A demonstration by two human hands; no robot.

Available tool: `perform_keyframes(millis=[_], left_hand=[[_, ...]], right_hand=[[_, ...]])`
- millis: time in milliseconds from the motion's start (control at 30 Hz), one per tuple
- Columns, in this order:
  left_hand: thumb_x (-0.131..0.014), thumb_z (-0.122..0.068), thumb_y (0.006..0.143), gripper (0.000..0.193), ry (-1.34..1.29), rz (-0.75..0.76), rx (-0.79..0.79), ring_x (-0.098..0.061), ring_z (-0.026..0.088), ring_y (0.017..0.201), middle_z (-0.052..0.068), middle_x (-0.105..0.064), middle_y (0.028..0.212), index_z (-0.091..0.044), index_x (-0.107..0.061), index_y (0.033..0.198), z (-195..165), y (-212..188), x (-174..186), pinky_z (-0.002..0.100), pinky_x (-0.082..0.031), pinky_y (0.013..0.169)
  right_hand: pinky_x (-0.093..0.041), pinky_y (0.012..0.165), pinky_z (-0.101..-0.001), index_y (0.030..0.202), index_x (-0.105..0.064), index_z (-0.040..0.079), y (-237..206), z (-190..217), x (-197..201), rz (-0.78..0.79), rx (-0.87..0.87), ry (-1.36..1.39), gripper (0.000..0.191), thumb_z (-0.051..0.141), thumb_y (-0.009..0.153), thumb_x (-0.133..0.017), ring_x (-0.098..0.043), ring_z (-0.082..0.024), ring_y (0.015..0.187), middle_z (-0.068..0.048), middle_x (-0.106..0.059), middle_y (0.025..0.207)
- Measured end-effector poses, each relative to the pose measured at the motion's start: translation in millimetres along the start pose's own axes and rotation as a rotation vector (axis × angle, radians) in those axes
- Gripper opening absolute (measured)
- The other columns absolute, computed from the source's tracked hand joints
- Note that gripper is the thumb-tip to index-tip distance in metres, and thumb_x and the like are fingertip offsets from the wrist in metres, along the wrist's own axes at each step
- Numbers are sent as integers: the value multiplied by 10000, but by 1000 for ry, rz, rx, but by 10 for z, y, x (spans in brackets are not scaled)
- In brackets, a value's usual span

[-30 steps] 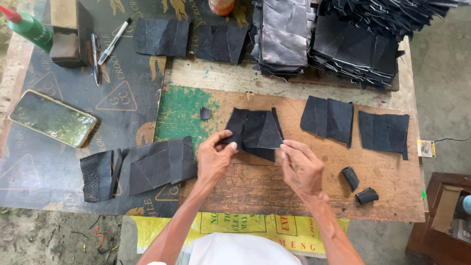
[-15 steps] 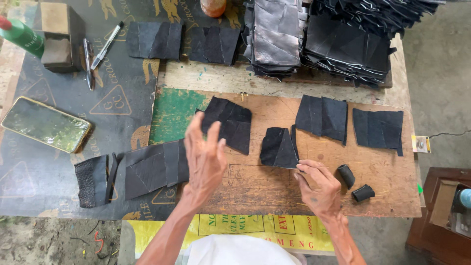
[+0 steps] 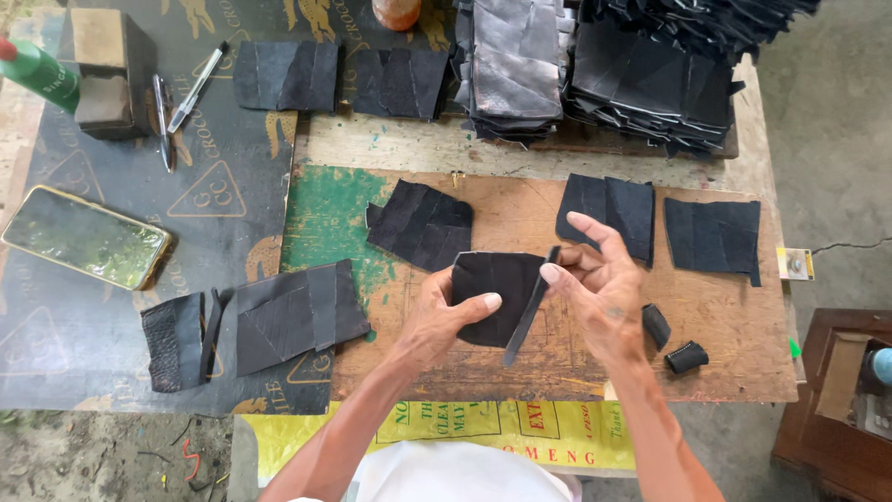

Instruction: The person aligns and folds black leather pieces on a wooden workbench, then attaches a narrow strip to the edge of a larger piece. They repeat this process with additional pieces, stacking completed units on the table.

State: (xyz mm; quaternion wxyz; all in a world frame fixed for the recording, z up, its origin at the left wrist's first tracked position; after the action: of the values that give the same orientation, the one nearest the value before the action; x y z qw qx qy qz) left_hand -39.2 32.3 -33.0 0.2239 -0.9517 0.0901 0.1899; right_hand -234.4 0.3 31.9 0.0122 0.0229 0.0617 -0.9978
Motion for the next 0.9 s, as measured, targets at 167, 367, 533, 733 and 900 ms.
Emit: perform_keyframes(millis=[167,367,533,733,900], left_hand=[[-751,-103,872,377,-364,-52,31,-721,180,931,147,-723,1086,47,-631,1196,246,-67,53,351,-632,839],[-781,-81,839,438,-294,-150,-23,-710,198,968,158,-699,1113,51,-582,1206,312,-73,168,347,-628,851],[-792,-64,828,481,-264,-212,-88,-692,189,1003,153,-683,1137,52,-559,1233,290,-76,180,339,-606,883],[-773,-39,807,678,29,-318,-259,-588,238,1205,169,-589,1325,10,-460,1407,29,-148,143,360,-498,1033],[-766,-27,822,962,330,-402,-505,-285,276,1473,236,-253,1596,10,-164,1571,-247,-314,69,394,-263,1193]], right_hand=[[-623,798,-292,1486,-427,-43,-73,-389,-143,38,-93,99,582,32,948,-633,-712,-152,911,-164,-723,1096],[-622,762,-303,1424,-457,-36,-256,-546,-187,39,-132,71,590,-48,880,-686,-704,-182,910,-186,-715,1072],[-622,778,-295,1340,-486,-26,-320,-469,-272,65,-94,44,579,-91,820,-731,-697,-181,946,-170,-695,1066],[-625,763,-281,1254,-532,-11,-359,-473,-313,49,-134,-10,480,-78,827,-742,-695,-167,935,-135,-689,1066],[-606,749,-264,1159,-552,-23,-363,-560,-340,54,-137,-45,392,-82,824,-745,-680,-141,904,-97,-658,1062]])
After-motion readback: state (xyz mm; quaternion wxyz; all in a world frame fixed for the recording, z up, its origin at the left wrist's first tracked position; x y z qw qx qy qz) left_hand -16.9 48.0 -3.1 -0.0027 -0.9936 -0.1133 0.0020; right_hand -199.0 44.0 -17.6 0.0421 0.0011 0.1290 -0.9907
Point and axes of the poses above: each hand's wrist, its own y-axis towards the middle knuckle, its own x-axis out of the back of the hand, z = x × y, the point moved 6 cm from there along y, towards the middle knuckle
